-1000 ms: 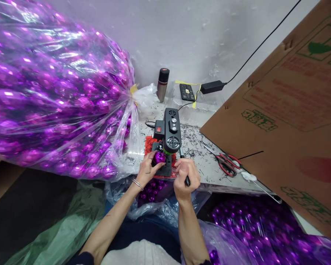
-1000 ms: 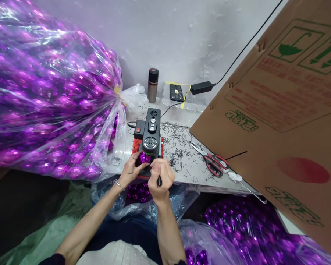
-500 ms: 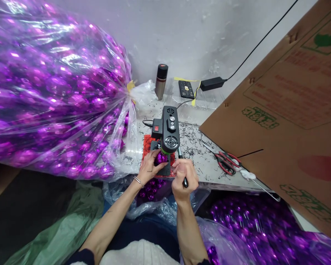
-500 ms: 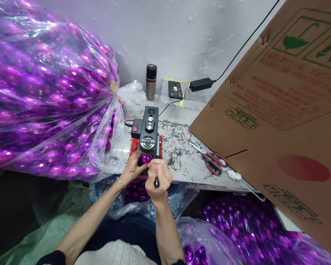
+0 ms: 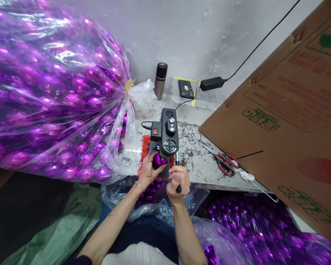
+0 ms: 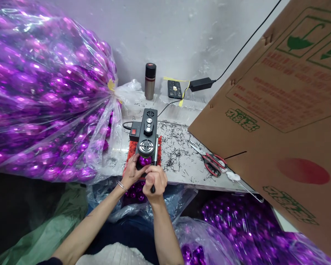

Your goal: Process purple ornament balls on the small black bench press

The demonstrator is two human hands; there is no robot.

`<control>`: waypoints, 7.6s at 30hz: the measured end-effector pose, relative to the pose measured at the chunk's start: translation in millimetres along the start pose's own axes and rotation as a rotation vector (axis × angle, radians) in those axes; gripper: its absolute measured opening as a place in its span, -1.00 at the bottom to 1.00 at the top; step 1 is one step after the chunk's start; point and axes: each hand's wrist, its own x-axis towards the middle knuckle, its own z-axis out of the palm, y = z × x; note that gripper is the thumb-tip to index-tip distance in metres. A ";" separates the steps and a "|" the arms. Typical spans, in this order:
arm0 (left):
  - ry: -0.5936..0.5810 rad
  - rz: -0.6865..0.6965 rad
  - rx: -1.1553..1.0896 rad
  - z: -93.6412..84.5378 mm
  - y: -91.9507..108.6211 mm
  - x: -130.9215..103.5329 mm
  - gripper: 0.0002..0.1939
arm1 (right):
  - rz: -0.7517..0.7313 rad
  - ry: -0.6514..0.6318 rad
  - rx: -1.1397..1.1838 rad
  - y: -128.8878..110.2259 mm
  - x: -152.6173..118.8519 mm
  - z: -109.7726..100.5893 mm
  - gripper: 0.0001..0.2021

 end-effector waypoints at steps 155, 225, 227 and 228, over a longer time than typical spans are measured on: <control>-0.009 0.121 0.007 2.3 -4.3 4.4 -0.37 | -0.031 0.066 0.053 20.3 -20.4 11.7 -0.62; -0.130 -1.091 -1.610 -97.9 29.3 3.8 -0.51 | 0.081 0.022 0.045 -19.0 35.2 -4.3 -0.66; -0.135 -1.149 -1.650 -99.5 29.4 4.4 -0.48 | 0.080 0.018 0.046 -19.4 35.4 -4.4 -0.66; -0.133 -1.165 -1.658 -100.0 29.5 4.6 -0.48 | 0.080 0.019 0.047 -19.7 35.6 -4.4 -0.66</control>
